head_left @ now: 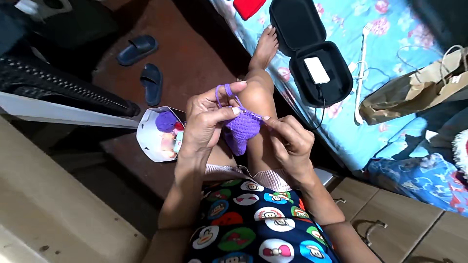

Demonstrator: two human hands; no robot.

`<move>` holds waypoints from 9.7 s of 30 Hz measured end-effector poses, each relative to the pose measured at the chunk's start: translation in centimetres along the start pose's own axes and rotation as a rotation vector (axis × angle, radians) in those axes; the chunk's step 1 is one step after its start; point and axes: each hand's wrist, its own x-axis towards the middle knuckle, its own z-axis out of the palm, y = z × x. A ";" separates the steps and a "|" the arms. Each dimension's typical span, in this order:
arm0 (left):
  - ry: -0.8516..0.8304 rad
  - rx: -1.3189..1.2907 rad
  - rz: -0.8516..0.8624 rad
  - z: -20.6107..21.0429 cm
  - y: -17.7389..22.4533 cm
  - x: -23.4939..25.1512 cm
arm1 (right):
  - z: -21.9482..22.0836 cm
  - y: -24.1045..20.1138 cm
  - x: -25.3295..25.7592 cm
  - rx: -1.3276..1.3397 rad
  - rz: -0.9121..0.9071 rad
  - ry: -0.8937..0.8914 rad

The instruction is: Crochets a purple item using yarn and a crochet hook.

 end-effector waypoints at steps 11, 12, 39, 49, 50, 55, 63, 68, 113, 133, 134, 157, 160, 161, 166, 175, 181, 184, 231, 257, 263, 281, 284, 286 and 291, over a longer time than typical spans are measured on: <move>-0.125 -0.214 -0.109 -0.9 -0.7 0.3 | -0.5 0.1 0.3 -0.092 -0.060 -0.032; -0.111 -0.184 -0.107 -0.7 -0.5 0.3 | -0.5 -0.1 0.3 -0.136 -0.069 -0.026; -0.050 -0.034 -0.034 0.6 -0.4 -0.4 | -1.0 0.0 0.6 0.353 0.282 -0.145; -0.071 0.180 0.002 -1.6 -0.2 -0.9 | -1.5 -0.1 1.6 0.632 0.389 -0.228; -0.114 0.194 -0.015 -3.0 0.2 -0.8 | -1.5 0.1 1.6 0.674 0.414 -0.214; -0.353 0.036 0.133 -5.3 0.2 -0.2 | -1.3 0.1 1.7 0.731 0.448 -0.207; -0.292 0.193 0.294 -0.4 -0.5 1.1 | -1.3 0.2 1.5 0.752 0.459 -0.174; -0.065 0.297 0.150 1.9 0.4 -1.1 | -1.1 -0.4 1.4 0.642 0.519 -0.135; -0.146 -0.133 -0.024 -0.1 -0.6 0.6 | -0.9 0.1 0.3 -0.027 -0.031 -0.043; 0.055 0.384 0.151 2.4 0.2 -1.1 | -0.7 -1.0 0.9 0.513 0.508 -0.092; 0.063 0.406 0.169 3.0 0.2 -1.4 | -0.6 -1.1 0.9 0.457 0.446 -0.088; 0.077 0.214 0.256 2.5 -0.4 -1.1 | 0.3 -0.7 0.1 -0.116 0.022 0.085; 0.076 0.119 0.182 1.8 -0.3 -0.1 | 0.1 -0.3 0.1 -0.117 0.000 0.064; 0.061 0.102 0.145 1.6 -0.2 0.0 | 0.0 -0.2 0.0 -0.114 -0.006 0.059; 0.015 -0.017 0.027 0.7 -0.5 0.5 | -0.4 0.3 0.0 -0.019 0.019 0.014; -0.098 -0.155 -0.063 0.1 -0.7 0.7 | -0.7 0.3 0.1 0.308 0.235 -0.026; -0.099 0.137 -0.009 0.7 -0.1 0.4 | -0.9 -0.3 0.5 0.406 0.447 -0.087; 0.018 0.367 0.094 1.5 0.3 -0.1 | -0.8 -0.4 0.6 0.374 0.451 -0.092; -0.095 -0.109 -0.044 -0.1 -0.5 0.7 | -0.6 1.0 0.2 0.046 -0.015 -0.035; -0.407 0.330 0.211 -5.3 2.1 0.1 | -1.4 0.9 1.7 0.903 0.513 -0.196; -0.317 0.207 0.332 -0.3 -0.1 1.3 | -1.4 0.5 1.6 0.830 0.514 -0.165; 0.167 0.490 0.670 4.9 -4.0 -1.7 | -1.3 -1.2 1.9 0.789 0.628 -0.059; 0.140 0.326 0.539 4.9 -3.0 -1.8 | -0.9 -1.0 1.0 0.672 0.540 -0.002; 0.125 0.272 0.475 4.6 -2.7 -1.8 | -0.4 -0.5 0.3 0.358 0.310 0.049; 0.088 0.237 0.413 4.3 -1.8 -1.9 | 0.0 -0.1 -0.1 -0.051 0.020 0.122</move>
